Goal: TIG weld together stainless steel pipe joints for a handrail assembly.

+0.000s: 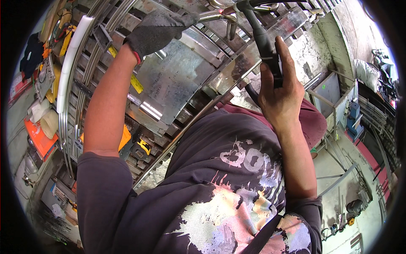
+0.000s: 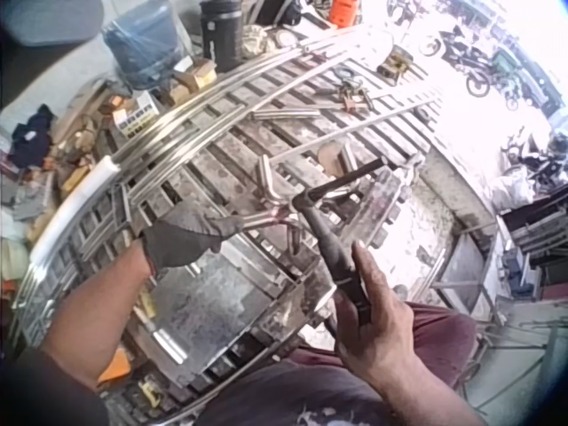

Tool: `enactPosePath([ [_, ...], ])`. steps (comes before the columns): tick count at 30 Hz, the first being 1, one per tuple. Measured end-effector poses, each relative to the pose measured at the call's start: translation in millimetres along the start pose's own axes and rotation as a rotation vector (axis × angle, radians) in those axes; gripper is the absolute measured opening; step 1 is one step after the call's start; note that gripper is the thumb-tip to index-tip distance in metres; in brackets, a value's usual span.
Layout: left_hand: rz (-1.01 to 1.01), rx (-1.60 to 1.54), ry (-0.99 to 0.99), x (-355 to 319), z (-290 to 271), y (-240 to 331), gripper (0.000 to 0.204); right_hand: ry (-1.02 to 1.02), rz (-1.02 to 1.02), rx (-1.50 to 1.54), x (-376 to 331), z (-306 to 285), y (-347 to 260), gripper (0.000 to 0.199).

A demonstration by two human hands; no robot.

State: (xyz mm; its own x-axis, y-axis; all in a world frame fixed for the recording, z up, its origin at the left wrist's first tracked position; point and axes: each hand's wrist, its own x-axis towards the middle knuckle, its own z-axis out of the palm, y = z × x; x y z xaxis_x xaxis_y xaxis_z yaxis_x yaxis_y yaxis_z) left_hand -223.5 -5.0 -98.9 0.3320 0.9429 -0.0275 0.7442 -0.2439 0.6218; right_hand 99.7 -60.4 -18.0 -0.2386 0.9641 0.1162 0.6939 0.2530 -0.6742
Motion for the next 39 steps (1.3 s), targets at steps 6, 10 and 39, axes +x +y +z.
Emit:
enactPosePath([
  [6, 0.133, 0.202, -0.11, 1, -1, -18, 0.019, -0.015, -0.007, -0.002, 0, 0, -2, 0.055],
  [10, 0.002, 0.158, -0.159, 4, 0, -17, 0.018, -0.021, 0.005, 0.016, 0, 0, 0, 0.054],
  [39, 0.433, 0.483, -0.018, 0, 5, -35, 0.051, 0.015, -0.04, -0.025, -3, 3, 2, 0.056],
])
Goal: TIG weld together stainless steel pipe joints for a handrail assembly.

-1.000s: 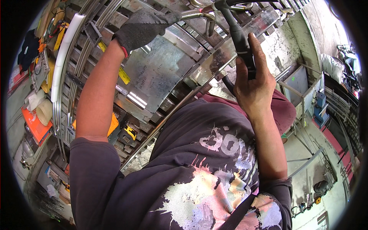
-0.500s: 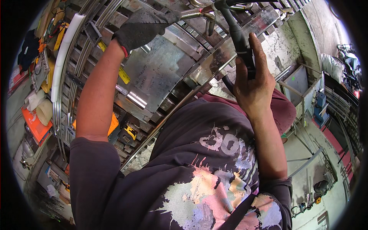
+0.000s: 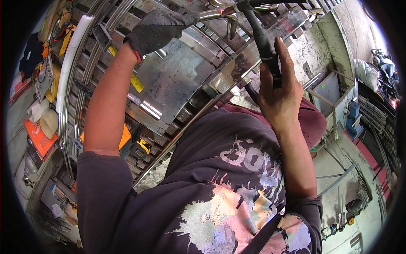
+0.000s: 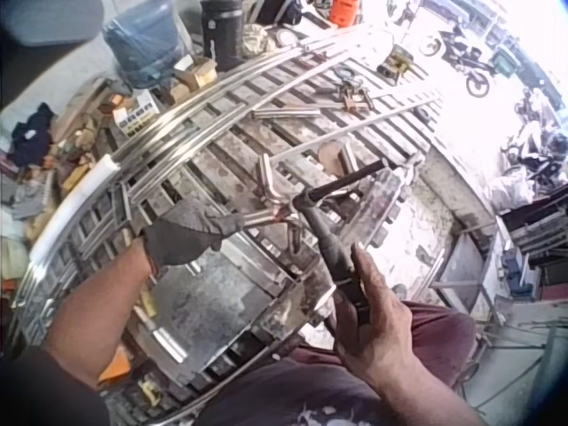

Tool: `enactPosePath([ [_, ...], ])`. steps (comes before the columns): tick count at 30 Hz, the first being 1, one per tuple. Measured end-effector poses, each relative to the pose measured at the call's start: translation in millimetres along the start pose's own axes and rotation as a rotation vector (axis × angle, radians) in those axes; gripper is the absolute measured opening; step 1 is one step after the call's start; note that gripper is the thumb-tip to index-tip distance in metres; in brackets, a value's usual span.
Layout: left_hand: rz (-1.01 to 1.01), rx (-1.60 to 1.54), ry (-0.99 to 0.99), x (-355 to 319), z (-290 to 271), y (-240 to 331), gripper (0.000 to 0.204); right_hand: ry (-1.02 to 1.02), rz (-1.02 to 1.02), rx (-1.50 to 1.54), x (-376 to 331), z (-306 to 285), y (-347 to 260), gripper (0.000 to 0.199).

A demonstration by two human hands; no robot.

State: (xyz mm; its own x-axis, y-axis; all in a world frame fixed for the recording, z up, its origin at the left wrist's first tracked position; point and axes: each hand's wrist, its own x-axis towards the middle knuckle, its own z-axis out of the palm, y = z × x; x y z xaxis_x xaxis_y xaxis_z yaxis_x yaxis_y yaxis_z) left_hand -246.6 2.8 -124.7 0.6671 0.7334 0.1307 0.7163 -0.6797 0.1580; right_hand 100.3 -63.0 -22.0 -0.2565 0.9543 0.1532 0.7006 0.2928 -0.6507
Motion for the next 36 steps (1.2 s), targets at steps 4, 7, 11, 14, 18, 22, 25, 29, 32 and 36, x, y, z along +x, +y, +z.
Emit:
enactPosePath([
  [4, 0.098, 0.059, 0.083, -2, 11, -7, 0.064, 0.014, -0.022, 0.008, 0, 1, 2, 0.055],
  [7, -0.148, -0.208, -0.093, -11, 21, -11, 0.059, -0.011, 0.009, 0.011, -2, 1, 1, 0.054],
  [11, 0.121, 0.279, 0.125, -9, 9, -4, 0.021, -0.017, -0.009, -0.038, -3, 1, 1, 0.055],
  [14, -0.159, -0.234, 0.001, 5, 0, 5, 0.021, -0.034, 0.006, -0.018, -2, -1, 3, 0.056],
  [18, -0.238, -0.333, -0.12, -6, 12, -7, 0.058, -0.042, 0.022, -0.007, -4, 0, 2, 0.057],
  [22, -0.07, -0.158, -0.079, 3, -11, 5, 0.037, -0.034, -0.001, -0.023, -4, -1, 7, 0.055],
  [25, 0.157, 0.187, 0.165, -10, -5, -3, 0.02, -0.04, -0.009, -0.002, -3, 0, -1, 0.053],
  [29, -0.364, -0.442, -0.14, -4, 3, 4, 0.017, 0.047, 0.101, 0.009, -13, -1, 5, 0.073],
  [32, 0.016, -0.114, 0.035, -6, 14, -7, 0.032, 0.157, 0.131, 0.206, -15, -12, 11, 0.074],
  [36, -0.266, -0.235, -0.204, 3, -3, 5, 0.028, 0.247, 0.404, 0.36, -29, -44, 29, 0.071],
])
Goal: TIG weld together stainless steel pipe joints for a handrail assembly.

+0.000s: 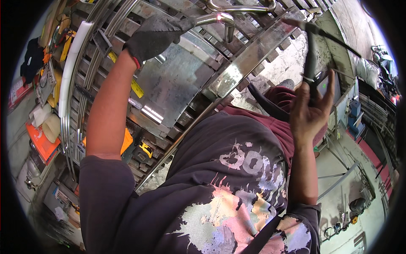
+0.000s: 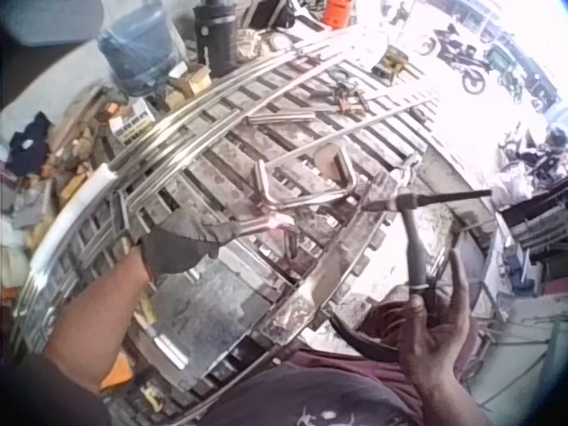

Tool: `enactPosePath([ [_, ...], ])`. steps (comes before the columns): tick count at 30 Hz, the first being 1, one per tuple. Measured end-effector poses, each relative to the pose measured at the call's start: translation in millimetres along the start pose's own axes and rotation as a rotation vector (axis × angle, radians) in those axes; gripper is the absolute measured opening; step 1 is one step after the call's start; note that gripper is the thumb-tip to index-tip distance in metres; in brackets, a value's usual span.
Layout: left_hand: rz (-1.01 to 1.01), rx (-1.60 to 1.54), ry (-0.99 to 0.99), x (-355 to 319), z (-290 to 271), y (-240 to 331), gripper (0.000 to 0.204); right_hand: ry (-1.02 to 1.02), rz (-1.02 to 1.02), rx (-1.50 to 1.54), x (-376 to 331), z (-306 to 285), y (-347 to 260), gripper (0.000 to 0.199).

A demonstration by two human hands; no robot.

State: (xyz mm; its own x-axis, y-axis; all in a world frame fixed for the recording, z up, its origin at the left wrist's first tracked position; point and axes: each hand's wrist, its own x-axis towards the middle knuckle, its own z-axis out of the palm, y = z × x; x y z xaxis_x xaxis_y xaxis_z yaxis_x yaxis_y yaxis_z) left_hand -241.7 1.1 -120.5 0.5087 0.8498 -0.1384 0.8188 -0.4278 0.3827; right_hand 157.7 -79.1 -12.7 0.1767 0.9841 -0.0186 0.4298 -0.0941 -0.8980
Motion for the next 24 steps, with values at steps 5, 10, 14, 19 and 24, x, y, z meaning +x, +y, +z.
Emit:
enactPosePath([
  [5, -0.056, -0.142, 0.02, 0, -7, 10, 0.015, 0.221, 0.093, -0.064, -3, -72, 33, 0.06],
  [10, -0.177, -0.286, 0.099, 0, -9, 47, 0.053, 0.421, 0.239, -0.145, -15, -130, 68, 0.064],
  [14, -0.399, -0.248, 0.077, -26, -24, 99, 0.057, 0.504, 0.286, -0.042, -24, -158, 99, 0.065],
  [19, -0.479, -0.433, 0.266, -43, -37, 120, 0.043, 0.505, 0.409, 0.271, -27, -173, 138, 0.056],
  [24, -0.465, -1.353, 0.446, -50, -80, 169, 0.013, 0.522, 0.431, 0.371, -26, -179, 162, 0.044],
])
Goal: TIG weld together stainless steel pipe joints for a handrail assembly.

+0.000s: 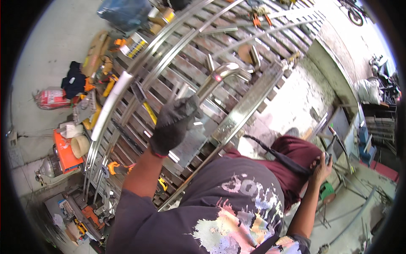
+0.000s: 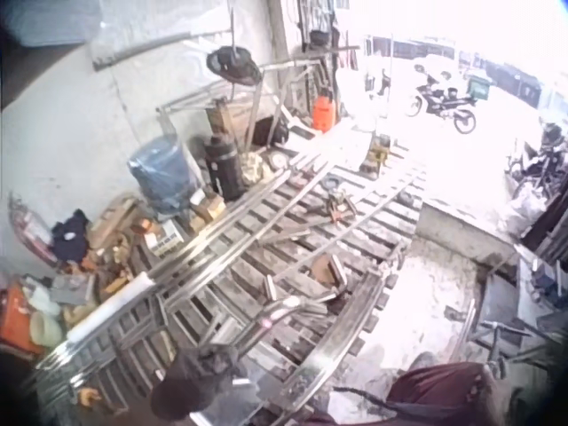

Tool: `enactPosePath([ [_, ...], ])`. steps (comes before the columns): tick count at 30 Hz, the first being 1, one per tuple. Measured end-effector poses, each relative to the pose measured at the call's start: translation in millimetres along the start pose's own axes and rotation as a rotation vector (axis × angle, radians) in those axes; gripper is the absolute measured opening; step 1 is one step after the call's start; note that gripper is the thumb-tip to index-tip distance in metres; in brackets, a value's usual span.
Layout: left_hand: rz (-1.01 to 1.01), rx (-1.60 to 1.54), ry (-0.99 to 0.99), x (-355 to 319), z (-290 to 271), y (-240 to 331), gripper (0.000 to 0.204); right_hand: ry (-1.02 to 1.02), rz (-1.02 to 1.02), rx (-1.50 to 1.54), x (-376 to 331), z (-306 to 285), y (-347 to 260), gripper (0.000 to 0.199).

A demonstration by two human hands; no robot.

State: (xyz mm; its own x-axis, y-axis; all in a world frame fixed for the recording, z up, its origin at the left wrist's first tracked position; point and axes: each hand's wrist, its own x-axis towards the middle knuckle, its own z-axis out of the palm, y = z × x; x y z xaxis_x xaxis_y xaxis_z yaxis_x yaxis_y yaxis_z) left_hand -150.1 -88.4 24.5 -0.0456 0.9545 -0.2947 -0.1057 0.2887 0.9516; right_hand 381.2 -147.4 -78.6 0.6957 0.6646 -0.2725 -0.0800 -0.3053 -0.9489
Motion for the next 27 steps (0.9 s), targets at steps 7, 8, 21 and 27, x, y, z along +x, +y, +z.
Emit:
enactPosePath([
  [7, -0.03, -0.061, 0.0, -33, 45, 60, 0.042, -0.007, -0.028, -0.011, 3, 1, 1, 0.063],
  [8, -0.008, -0.099, -0.022, -34, 47, 55, 0.042, -0.01, -0.035, -0.01, 4, -1, 3, 0.063],
  [21, 0.045, -0.874, -0.468, -23, 77, 39, 0.06, -0.09, -0.137, -0.008, 19, -1, 13, 0.054],
  [27, 0.098, -0.89, -0.407, -1, 68, 19, 0.053, -0.12, -0.074, 0.018, 14, 0, 9, 0.045],
])
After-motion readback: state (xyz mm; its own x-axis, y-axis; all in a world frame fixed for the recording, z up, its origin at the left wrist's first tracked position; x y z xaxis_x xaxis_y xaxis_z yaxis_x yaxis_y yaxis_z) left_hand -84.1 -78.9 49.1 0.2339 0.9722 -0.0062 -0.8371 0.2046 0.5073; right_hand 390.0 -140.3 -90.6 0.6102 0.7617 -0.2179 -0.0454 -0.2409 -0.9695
